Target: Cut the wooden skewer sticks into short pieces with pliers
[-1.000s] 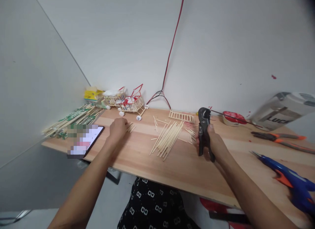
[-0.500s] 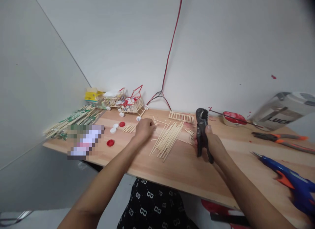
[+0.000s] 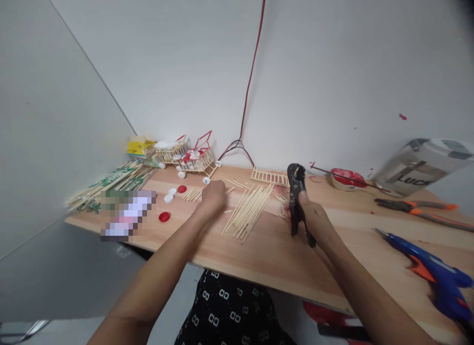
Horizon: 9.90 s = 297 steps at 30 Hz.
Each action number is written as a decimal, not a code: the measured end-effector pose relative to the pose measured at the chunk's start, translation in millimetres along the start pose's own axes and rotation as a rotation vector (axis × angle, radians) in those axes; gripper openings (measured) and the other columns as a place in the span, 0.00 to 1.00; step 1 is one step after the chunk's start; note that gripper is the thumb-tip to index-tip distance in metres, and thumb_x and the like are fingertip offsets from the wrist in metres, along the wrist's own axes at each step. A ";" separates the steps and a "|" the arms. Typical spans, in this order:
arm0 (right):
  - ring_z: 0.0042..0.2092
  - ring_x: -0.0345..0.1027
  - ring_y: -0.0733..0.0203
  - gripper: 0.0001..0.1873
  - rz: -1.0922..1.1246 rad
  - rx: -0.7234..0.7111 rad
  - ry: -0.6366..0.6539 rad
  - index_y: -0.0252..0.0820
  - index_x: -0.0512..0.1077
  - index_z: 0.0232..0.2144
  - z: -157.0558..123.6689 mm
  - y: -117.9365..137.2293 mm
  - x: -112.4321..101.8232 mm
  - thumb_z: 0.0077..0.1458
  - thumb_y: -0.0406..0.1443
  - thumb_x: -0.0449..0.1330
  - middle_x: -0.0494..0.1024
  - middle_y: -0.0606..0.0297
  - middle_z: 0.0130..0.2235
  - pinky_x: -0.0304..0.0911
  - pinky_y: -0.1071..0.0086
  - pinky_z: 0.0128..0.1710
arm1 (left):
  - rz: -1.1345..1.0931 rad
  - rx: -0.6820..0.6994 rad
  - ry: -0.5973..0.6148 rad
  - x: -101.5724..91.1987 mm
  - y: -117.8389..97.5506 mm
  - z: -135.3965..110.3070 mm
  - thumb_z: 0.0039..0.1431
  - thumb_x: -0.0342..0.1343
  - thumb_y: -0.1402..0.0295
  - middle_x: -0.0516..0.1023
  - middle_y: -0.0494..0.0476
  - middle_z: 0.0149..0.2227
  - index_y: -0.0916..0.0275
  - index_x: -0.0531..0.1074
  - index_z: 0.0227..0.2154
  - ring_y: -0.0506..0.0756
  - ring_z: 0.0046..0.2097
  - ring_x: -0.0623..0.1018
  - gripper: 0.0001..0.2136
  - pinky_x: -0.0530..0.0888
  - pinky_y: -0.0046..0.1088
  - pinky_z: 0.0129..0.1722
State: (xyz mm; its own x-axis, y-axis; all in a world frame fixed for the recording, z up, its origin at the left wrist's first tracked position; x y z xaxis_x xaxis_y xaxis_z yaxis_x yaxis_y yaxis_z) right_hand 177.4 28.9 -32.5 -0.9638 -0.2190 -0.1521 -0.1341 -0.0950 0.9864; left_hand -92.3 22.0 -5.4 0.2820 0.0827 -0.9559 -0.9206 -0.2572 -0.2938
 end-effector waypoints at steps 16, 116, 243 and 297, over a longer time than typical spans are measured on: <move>0.27 0.62 0.64 0.17 0.218 -0.097 0.105 0.39 0.69 0.31 21.0 35.2 23.3 0.49 0.47 0.62 0.67 0.67 0.25 0.60 0.70 0.27 | -1.220 0.339 0.617 -0.1 -54.9 -20.2 0.43 0.66 0.61 0.69 0.48 0.21 0.68 0.71 0.26 0.45 0.23 0.67 0.15 0.63 0.21 0.25; 0.22 0.65 0.64 0.21 0.245 -0.004 0.200 0.39 0.68 0.20 16.2 20.2 16.5 0.49 0.50 0.61 0.70 0.65 0.19 0.62 0.70 0.21 | -1.078 0.582 0.296 34.6 -78.0 -44.0 0.54 0.58 0.62 0.72 0.51 0.22 0.67 0.74 0.23 0.46 0.25 0.69 0.12 0.66 0.20 0.27; 0.24 0.61 0.62 0.28 -0.910 -0.098 0.156 0.42 0.65 0.19 1.3 16.7 8.6 0.59 0.53 0.43 0.70 0.63 0.21 0.48 0.69 0.26 | -0.676 0.421 0.157 26.1 -53.4 -25.1 0.55 0.51 0.69 0.74 0.51 0.17 0.65 0.71 0.18 0.48 0.21 0.74 0.13 0.68 0.21 0.25; 0.23 0.61 0.65 0.20 -0.154 -0.078 0.132 0.39 0.66 0.22 27.7 31.6 21.3 0.49 0.51 0.59 0.69 0.66 0.21 0.58 0.72 0.22 | -1.466 0.325 0.945 23.7 -48.2 -27.9 0.56 0.56 0.56 0.80 0.68 0.34 0.72 0.74 0.33 0.53 0.32 0.79 0.19 0.74 0.28 0.34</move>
State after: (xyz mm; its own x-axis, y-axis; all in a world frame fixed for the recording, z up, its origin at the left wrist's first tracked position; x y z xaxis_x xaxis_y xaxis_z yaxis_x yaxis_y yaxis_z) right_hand 146.2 48.1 -2.8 -0.8939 -0.3213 -0.3126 -0.2544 -0.2106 0.9439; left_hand -33.6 9.5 -14.0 0.7814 -0.5132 0.3550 0.2273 -0.2957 -0.9278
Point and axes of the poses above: each hand's wrist, its own z-axis towards the middle knuckle, its own x-axis out of the palm, y = z × x, the point moved 1 cm from there along z, towards the middle knuckle
